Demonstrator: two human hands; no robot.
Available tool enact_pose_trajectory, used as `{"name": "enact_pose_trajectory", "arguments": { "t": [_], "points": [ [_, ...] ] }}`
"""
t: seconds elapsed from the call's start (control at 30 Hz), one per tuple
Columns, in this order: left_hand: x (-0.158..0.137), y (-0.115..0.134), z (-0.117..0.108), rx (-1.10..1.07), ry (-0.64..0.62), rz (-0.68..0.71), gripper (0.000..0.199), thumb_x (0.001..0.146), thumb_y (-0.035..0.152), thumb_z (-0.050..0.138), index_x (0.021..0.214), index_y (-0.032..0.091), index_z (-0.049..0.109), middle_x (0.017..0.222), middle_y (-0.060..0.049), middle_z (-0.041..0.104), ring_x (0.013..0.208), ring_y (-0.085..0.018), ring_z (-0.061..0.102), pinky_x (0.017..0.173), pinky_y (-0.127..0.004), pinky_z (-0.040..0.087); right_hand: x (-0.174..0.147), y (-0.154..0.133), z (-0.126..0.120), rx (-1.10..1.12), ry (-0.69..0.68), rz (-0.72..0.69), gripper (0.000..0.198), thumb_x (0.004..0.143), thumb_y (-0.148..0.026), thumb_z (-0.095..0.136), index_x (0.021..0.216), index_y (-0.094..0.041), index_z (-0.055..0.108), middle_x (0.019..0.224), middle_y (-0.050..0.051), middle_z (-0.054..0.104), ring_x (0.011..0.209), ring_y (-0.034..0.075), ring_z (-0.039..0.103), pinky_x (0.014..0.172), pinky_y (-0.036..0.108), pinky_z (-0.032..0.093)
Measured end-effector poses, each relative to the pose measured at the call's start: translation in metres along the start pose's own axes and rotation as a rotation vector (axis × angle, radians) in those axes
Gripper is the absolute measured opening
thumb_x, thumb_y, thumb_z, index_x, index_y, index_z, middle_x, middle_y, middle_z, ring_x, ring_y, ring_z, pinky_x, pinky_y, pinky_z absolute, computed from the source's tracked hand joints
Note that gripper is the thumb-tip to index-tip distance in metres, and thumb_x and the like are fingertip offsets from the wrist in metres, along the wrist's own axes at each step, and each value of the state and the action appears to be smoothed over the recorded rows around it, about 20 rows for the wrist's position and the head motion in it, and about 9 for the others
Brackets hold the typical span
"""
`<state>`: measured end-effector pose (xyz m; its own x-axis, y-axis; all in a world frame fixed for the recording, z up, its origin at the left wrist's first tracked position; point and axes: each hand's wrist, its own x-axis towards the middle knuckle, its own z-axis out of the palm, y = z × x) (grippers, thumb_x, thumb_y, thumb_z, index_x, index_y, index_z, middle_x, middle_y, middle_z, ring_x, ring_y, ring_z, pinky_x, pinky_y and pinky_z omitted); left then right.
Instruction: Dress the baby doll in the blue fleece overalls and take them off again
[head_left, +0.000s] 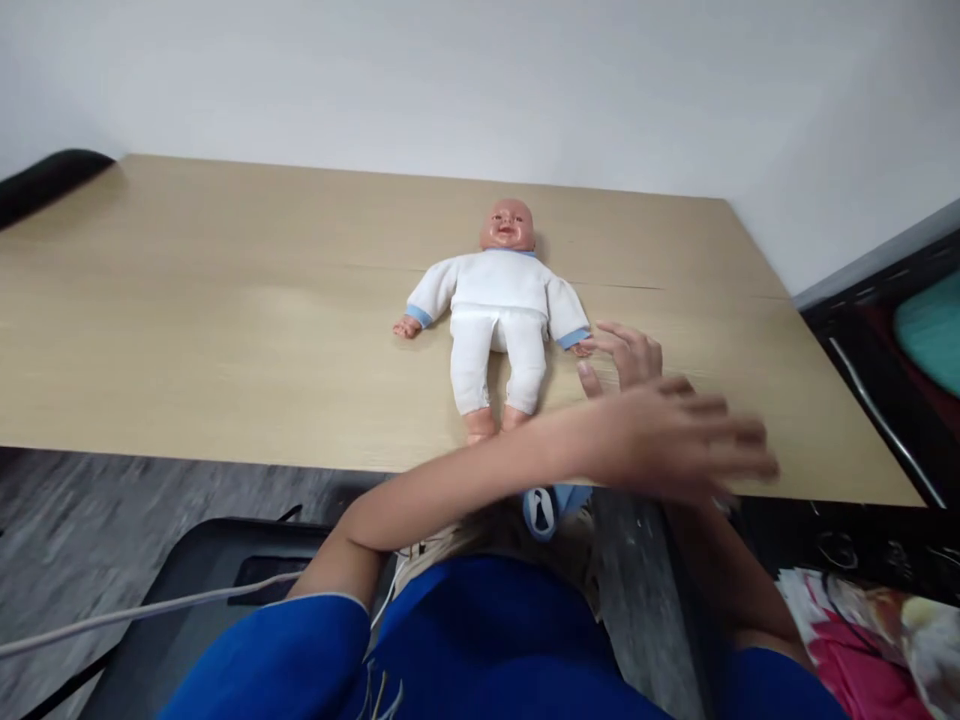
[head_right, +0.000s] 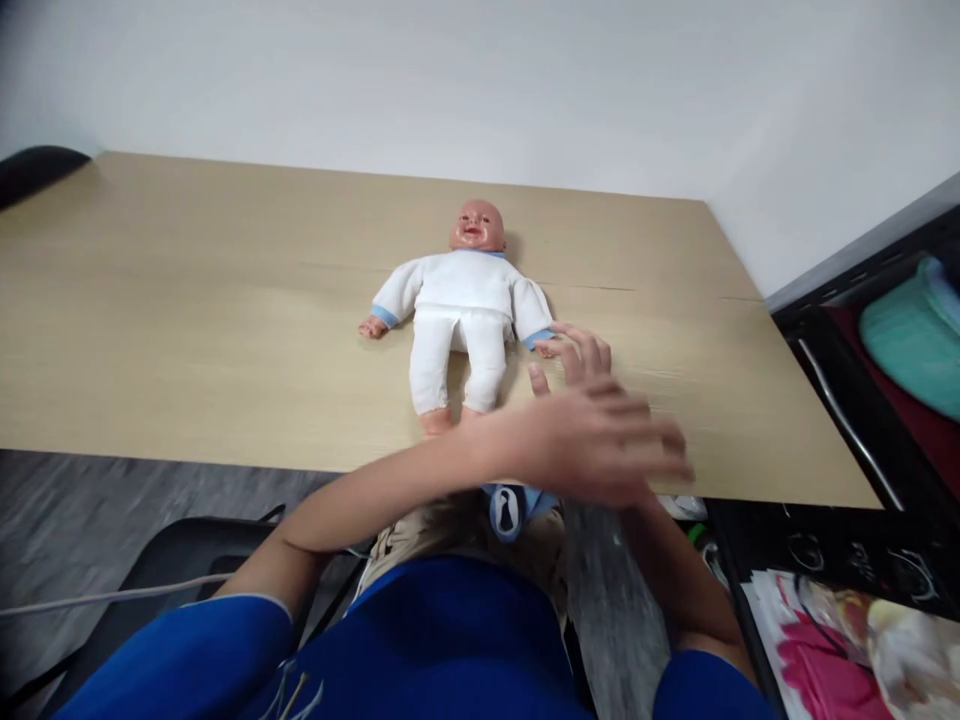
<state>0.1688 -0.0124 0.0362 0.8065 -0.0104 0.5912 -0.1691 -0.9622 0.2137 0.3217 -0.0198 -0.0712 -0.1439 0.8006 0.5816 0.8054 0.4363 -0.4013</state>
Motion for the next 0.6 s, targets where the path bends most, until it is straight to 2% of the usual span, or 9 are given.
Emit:
{"name": "enact_pose_trajectory", "arguments": {
  "t": [0.07,0.1,0.2,0.27,0.33,0.4,0.47,0.53,0.6],
  "points": [
    [-0.013,0.047,0.030,0.002,-0.070,0.232,0.039,0.130,0.017,0.058,0.137,0.033,0.093,0.153,-0.002,0.090,0.122,-0.021,0.086,0.103,-0.041,0.064,-0.054,-0.021,-0.011,-0.040,0.113,0.027,0.038,0.117,-0.042,0.072,0.154,-0.033,0.075,0.164,0.015,0.073,0.161,0.045,0.067,0.139,0.077,0.053],
    [-0.026,0.066,0.045,-0.032,-0.027,0.261,0.038,0.133,0.027,0.057,0.134,0.033,0.094,0.142,-0.002,0.093,0.115,-0.020,0.086,0.098,-0.041,0.064,-0.085,-0.029,-0.013,-0.054,0.200,0.026,0.033,0.114,-0.040,0.075,0.147,-0.033,0.076,0.154,0.014,0.078,0.151,0.043,0.073,0.133,0.074,0.059],
    [-0.091,0.108,0.083,-0.088,0.011,0.174,0.029,0.131,0.033,0.066,0.126,0.024,0.093,0.125,-0.006,0.094,0.114,-0.021,0.085,0.107,-0.040,0.062,-0.179,-0.036,-0.006,-0.034,0.405,-0.032,0.014,0.110,-0.035,0.080,0.121,-0.037,0.072,0.114,0.006,0.082,0.110,0.032,0.081,0.107,0.058,0.071],
    [-0.147,0.122,0.098,-0.118,-0.016,-0.020,0.027,0.129,0.040,0.071,0.118,0.022,0.088,0.109,-0.005,0.090,0.101,-0.021,0.082,0.100,-0.039,0.060,-0.225,-0.030,0.006,0.049,0.284,0.011,0.019,0.106,-0.034,0.083,0.109,-0.037,0.064,0.098,0.000,0.078,0.091,0.027,0.078,0.095,0.051,0.072],
    [-0.204,0.126,0.102,-0.108,-0.112,-0.329,0.028,0.131,0.040,0.065,0.120,0.022,0.085,0.105,-0.005,0.088,0.098,-0.023,0.079,0.096,-0.041,0.060,-0.252,-0.020,0.020,0.076,0.184,0.159,0.016,0.107,-0.036,0.080,0.109,-0.035,0.063,0.099,0.001,0.080,0.092,0.028,0.080,0.094,0.051,0.072],
    [-0.254,0.124,0.098,-0.137,-0.187,-0.664,0.030,0.132,0.039,0.059,0.138,0.022,0.083,0.129,-0.010,0.090,0.120,-0.028,0.082,0.112,-0.045,0.063,-0.263,-0.011,0.035,0.067,0.118,0.304,0.013,0.111,-0.041,0.074,0.119,-0.033,0.069,0.112,0.009,0.085,0.107,0.033,0.083,0.103,0.060,0.072],
    [-0.290,0.116,0.093,-0.136,-0.191,-0.918,0.040,0.130,0.043,0.060,0.160,0.021,0.075,0.160,-0.017,0.082,0.148,-0.037,0.076,0.131,-0.056,0.061,-0.263,-0.003,0.050,0.057,0.062,0.439,0.031,0.113,-0.052,0.069,0.130,-0.027,0.072,0.129,0.020,0.086,0.125,0.041,0.082,0.116,0.073,0.067],
    [-0.307,0.105,0.094,-0.140,-0.170,-1.103,0.061,0.124,0.049,0.069,0.176,0.018,0.063,0.180,-0.023,0.067,0.170,-0.045,0.062,0.146,-0.067,0.051,-0.258,0.007,0.064,0.066,-0.005,0.577,0.050,0.113,-0.066,0.062,0.134,-0.023,0.074,0.136,0.026,0.085,0.135,0.047,0.079,0.122,0.079,0.063],
    [-0.307,0.091,0.102,-0.174,-0.166,-1.200,0.080,0.119,0.052,0.075,0.185,0.015,0.051,0.193,-0.028,0.054,0.184,-0.048,0.048,0.155,-0.070,0.040,-0.249,0.017,0.078,0.101,-0.084,0.690,0.059,0.110,-0.077,0.056,0.131,-0.025,0.076,0.131,0.023,0.087,0.132,0.046,0.080,0.121,0.074,0.066]
  ]
}}
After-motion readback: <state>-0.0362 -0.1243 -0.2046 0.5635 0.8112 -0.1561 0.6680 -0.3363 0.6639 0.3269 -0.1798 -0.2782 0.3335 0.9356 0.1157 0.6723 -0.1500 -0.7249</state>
